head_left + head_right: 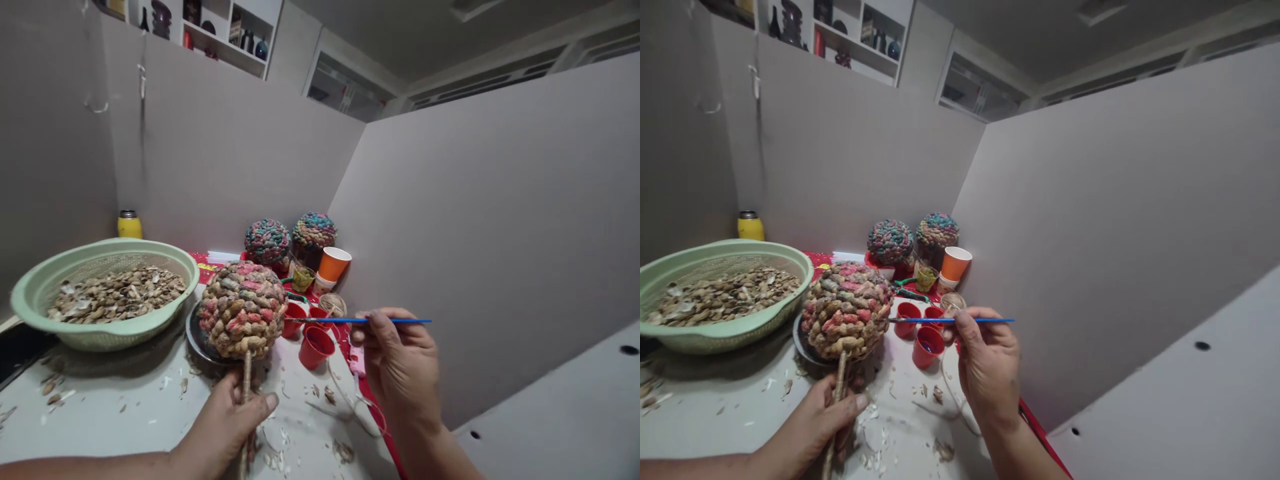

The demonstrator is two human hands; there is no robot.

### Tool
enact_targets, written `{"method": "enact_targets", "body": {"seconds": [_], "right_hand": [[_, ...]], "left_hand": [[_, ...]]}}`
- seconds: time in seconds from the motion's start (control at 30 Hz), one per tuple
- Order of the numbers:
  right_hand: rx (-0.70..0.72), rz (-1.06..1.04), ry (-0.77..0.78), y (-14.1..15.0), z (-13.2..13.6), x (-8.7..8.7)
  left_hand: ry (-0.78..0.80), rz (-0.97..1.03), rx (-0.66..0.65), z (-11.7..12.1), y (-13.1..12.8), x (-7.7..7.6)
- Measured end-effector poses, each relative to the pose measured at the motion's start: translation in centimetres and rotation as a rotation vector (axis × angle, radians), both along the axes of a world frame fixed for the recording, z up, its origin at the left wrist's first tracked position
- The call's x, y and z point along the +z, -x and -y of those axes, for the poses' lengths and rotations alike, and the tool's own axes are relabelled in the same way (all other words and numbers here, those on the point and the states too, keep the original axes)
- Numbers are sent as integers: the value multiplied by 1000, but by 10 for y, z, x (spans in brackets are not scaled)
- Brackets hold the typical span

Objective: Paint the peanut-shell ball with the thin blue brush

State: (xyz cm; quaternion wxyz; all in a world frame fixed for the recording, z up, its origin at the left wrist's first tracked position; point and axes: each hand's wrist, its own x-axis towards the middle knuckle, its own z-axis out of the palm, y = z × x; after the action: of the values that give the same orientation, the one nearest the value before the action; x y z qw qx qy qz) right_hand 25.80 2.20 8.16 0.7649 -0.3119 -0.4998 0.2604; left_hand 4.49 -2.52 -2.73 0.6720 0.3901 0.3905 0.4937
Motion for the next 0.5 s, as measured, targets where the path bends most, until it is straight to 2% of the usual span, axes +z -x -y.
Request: {"method": "enact_targets", "body": {"seconds": [0.2,0.37,0.5], "right_hand": [[74,242,-139,31,9,-1],[46,408,-319,51,12,1],[53,467,-386,60,10,4]], "left_hand": [[-6,71,-20,1,0,12],[1,8,-51,3,1,21],[-1,38,-31,4,2,24]]}}
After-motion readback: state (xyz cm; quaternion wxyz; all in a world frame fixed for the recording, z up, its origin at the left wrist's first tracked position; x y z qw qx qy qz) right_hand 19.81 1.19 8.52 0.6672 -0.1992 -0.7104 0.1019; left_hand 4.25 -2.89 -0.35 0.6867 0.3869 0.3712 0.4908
